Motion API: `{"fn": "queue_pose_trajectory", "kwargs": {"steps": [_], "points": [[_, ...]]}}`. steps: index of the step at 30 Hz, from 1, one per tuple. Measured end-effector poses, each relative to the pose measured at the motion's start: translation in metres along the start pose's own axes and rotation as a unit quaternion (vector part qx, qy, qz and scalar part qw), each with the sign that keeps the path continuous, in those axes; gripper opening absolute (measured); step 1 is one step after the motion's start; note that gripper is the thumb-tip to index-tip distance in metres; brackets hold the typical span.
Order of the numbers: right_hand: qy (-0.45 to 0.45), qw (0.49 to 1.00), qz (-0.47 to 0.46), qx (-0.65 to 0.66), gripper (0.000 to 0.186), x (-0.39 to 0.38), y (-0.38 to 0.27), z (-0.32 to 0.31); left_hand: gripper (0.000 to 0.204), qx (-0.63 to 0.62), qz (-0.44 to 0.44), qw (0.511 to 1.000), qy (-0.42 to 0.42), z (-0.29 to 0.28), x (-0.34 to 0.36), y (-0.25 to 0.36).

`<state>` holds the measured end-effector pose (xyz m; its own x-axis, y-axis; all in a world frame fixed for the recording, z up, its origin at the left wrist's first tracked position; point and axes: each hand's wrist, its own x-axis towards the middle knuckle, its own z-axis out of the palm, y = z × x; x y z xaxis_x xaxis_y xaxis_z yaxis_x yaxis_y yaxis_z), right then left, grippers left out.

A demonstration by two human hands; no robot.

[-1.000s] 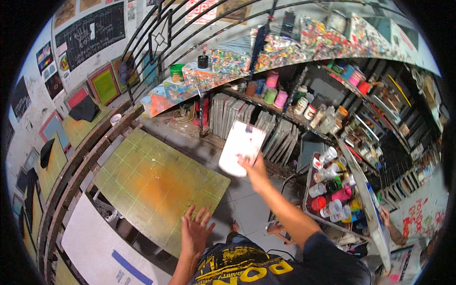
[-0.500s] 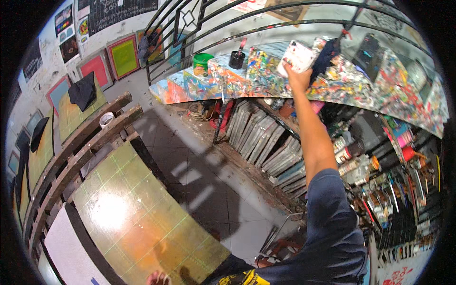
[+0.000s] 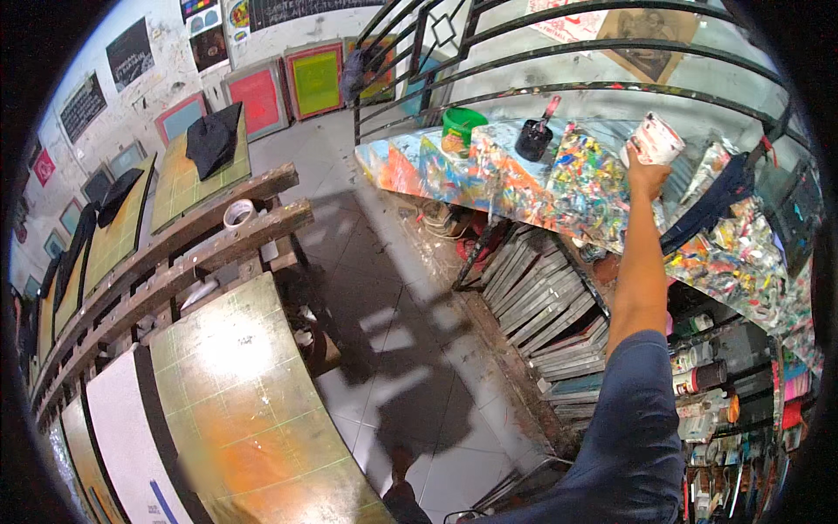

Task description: The person retrieves a red paint container and a blue spatula, then walks to a workbench. They scoop red paint into a red cup and stir it with the spatula. The person continues mixing the paint in the cup while moving around the room.

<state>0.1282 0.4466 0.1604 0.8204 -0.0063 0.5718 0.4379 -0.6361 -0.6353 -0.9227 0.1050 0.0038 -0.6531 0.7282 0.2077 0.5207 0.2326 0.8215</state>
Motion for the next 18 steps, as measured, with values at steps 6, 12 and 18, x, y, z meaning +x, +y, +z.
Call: {"fn": "queue_pose_trajectory", "kwargs": {"steps": [6,12,18], "points": [[0.199,0.851,-0.486,0.027,0.062,0.048,0.015,0.01,0.068,0.059,0.009,0.997,0.05,-0.108,0.0,-0.154],[-0.06,0.937,-0.212,0.271,0.059,-0.208,-0.025,-0.067,0.029,-0.036,-0.003,0.977,0.212,-0.095,-0.005,-0.078],[-0.382,0.807,-0.175,0.415,0.048,-0.458,-0.13,-0.222,0.016,-0.052,-0.144,0.939,0.308,-0.209,-0.019,-0.22]]}}
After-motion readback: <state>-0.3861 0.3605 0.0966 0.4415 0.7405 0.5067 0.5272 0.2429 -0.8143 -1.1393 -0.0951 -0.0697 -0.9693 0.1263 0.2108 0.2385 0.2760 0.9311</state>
